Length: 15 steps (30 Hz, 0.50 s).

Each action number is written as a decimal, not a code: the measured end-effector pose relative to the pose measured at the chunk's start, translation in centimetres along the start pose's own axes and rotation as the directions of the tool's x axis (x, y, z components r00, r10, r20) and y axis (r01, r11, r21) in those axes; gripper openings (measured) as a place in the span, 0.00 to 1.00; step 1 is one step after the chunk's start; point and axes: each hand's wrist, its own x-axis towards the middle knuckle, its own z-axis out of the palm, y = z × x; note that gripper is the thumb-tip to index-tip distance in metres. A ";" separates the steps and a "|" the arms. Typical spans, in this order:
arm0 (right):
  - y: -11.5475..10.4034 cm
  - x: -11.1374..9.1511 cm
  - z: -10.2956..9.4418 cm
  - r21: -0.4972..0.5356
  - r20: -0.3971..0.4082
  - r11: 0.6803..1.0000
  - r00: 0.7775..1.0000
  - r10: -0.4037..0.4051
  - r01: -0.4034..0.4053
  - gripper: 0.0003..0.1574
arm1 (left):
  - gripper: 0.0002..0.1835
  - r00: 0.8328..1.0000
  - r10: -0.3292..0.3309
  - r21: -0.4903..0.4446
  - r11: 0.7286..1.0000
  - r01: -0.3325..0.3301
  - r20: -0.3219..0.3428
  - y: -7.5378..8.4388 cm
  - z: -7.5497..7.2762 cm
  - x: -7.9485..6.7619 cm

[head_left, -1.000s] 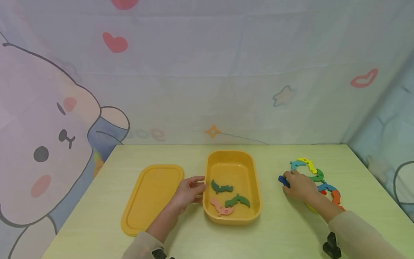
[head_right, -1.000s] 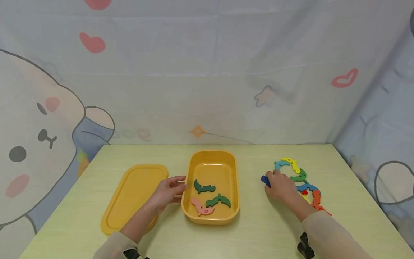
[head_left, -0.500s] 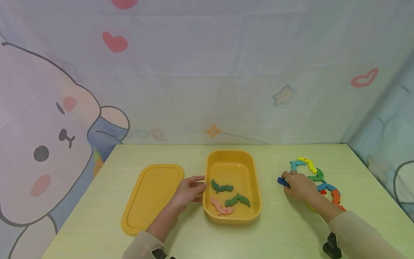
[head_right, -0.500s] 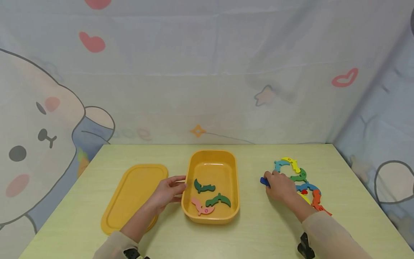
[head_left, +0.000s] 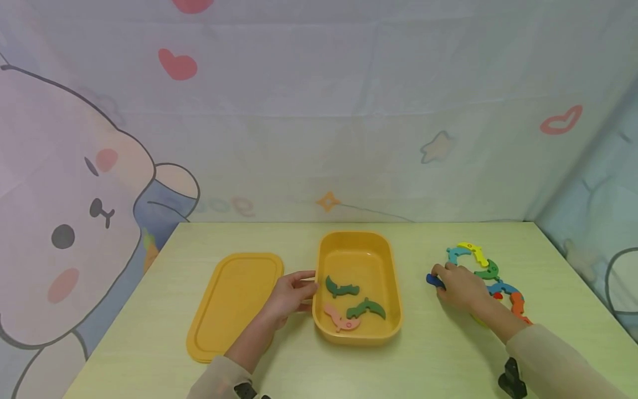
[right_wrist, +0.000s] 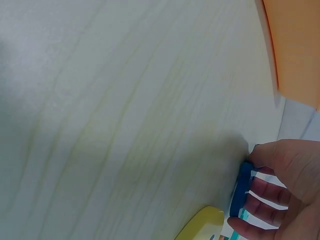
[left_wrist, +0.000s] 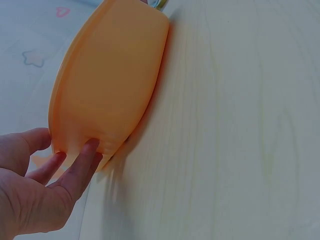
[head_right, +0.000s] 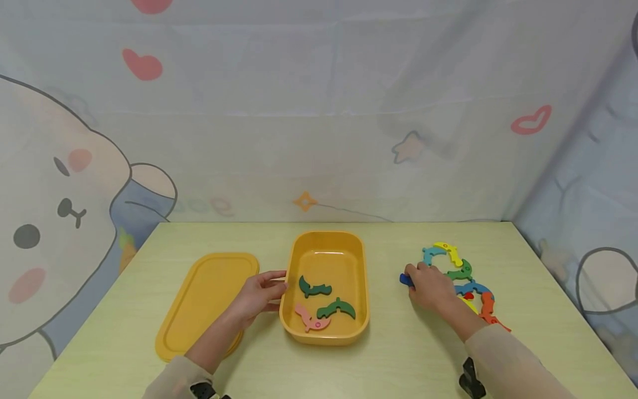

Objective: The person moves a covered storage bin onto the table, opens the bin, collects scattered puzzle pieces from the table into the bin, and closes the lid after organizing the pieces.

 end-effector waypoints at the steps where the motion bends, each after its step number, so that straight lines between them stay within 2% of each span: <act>1: 0.0 0.0 0.0 0.001 -0.002 1.000 1.000 -0.001 0.001 0.18 | 0.24 1.000 0.000 -0.001 1.000 0.000 0.000 0.0 0.0 0.0; 8: 0.1 0.4 -0.1 0.010 -0.021 1.000 1.000 -0.021 0.021 0.18 | 0.24 1.000 0.004 0.000 1.000 -0.004 0.008 -0.1 0.0 0.1; 15: -0.3 1.0 -1.2 0.009 -0.024 0.999 0.999 -0.044 0.044 0.18 | 0.24 1.000 0.000 -0.005 1.000 0.000 0.007 0.0 0.0 0.1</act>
